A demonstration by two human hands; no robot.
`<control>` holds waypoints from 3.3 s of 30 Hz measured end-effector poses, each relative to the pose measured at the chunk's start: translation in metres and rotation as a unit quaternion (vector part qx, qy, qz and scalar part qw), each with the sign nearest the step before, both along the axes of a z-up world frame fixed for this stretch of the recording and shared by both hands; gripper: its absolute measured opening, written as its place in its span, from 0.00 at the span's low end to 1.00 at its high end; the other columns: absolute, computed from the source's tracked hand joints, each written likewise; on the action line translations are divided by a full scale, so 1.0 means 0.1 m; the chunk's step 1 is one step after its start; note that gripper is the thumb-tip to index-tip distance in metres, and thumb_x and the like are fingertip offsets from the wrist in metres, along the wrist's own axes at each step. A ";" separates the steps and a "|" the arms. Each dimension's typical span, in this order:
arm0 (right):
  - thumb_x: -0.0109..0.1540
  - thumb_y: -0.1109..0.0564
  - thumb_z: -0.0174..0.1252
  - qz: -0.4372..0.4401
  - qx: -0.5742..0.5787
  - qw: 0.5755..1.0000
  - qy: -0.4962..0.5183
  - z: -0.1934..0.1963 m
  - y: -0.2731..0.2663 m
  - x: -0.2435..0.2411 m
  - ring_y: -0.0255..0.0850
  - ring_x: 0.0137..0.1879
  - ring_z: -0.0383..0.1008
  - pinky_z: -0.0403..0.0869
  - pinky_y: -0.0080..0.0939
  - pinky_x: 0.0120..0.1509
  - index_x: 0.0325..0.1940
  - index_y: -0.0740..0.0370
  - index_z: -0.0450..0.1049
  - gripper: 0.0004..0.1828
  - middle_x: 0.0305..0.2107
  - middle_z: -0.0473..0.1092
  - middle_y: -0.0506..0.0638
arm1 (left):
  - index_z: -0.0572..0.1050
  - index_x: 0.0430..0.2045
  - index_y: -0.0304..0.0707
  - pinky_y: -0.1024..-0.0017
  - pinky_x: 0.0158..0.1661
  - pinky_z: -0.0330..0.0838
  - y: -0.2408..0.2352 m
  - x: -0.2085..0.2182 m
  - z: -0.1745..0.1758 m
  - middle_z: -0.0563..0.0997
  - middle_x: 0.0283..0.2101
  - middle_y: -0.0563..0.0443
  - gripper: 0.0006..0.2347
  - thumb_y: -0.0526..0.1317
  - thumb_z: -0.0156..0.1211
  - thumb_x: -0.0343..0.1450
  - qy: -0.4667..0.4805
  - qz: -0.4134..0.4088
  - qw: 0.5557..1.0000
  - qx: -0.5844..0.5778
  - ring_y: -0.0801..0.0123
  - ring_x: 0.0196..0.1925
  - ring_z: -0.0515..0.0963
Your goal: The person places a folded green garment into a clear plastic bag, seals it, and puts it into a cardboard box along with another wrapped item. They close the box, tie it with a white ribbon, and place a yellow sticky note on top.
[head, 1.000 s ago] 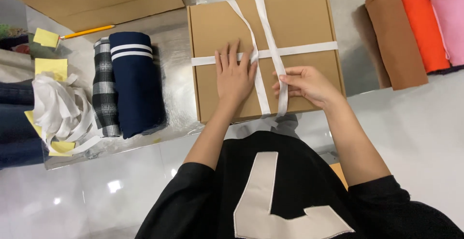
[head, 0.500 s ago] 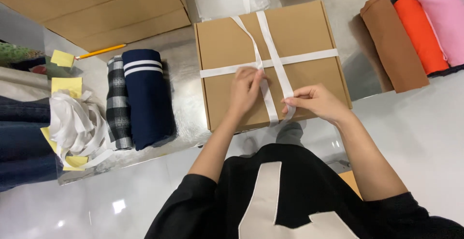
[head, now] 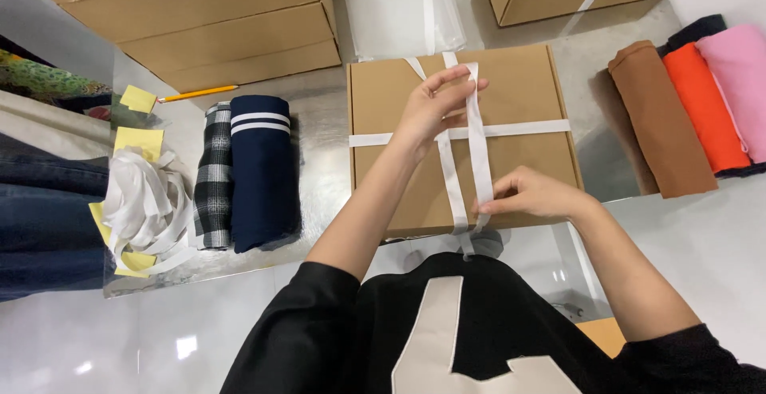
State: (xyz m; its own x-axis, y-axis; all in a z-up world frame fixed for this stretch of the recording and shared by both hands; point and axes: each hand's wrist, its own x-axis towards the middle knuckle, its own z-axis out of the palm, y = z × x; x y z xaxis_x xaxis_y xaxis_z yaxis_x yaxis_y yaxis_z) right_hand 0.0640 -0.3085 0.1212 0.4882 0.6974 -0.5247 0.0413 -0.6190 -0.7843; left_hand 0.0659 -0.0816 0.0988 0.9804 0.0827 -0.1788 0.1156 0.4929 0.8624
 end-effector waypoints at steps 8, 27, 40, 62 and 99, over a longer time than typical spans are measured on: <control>0.76 0.52 0.53 -0.256 0.201 0.944 -0.051 0.11 0.18 0.78 0.44 0.29 0.78 0.76 0.34 0.30 0.53 0.66 0.77 0.14 0.32 0.79 0.59 | 0.69 0.70 0.53 0.61 0.61 0.75 0.24 0.56 -0.50 0.77 0.63 0.46 0.30 0.52 0.66 0.71 0.073 0.053 0.993 0.078 0.65 0.63 0.78; 0.61 0.57 0.72 -0.172 0.186 0.967 -0.013 -0.21 0.56 1.59 0.33 0.29 0.77 0.77 0.26 0.27 0.59 0.65 0.77 0.23 0.44 0.78 0.51 | 0.76 0.48 0.42 0.79 0.39 0.86 0.17 0.87 -0.71 0.89 0.42 0.48 0.11 0.42 0.69 0.75 -0.021 0.058 0.990 0.128 0.77 0.38 0.87; 0.66 0.61 0.68 -0.195 0.178 0.964 0.031 -0.70 0.80 1.56 0.52 0.38 0.85 0.86 0.41 0.41 0.50 0.76 0.75 0.15 0.38 0.77 0.64 | 0.81 0.44 0.45 0.76 0.38 0.86 0.33 1.10 -0.97 0.88 0.40 0.48 0.13 0.46 0.76 0.71 -0.018 0.078 0.977 0.196 0.76 0.37 0.85; 0.62 0.43 0.69 -0.097 -0.052 0.959 -0.261 -1.34 0.54 1.20 0.49 0.43 0.81 0.77 0.49 0.49 0.40 0.48 0.87 0.11 0.30 0.80 0.51 | 0.81 0.38 0.49 0.68 0.43 0.84 -0.31 -0.37 -0.94 0.76 0.48 0.55 0.12 0.47 0.74 0.65 -0.144 -0.040 0.641 0.753 0.63 0.54 0.79; 0.75 0.52 0.47 -0.276 0.151 0.949 0.007 -0.50 -1.38 -3.09 0.51 0.37 0.88 0.84 0.47 0.43 0.44 0.70 0.84 0.24 0.33 0.85 0.66 | 0.55 0.77 0.43 0.49 0.78 0.49 -0.68 -1.76 -1.24 0.61 0.79 0.46 0.30 0.57 0.49 0.81 -0.006 -0.052 0.656 0.753 0.57 0.83 0.55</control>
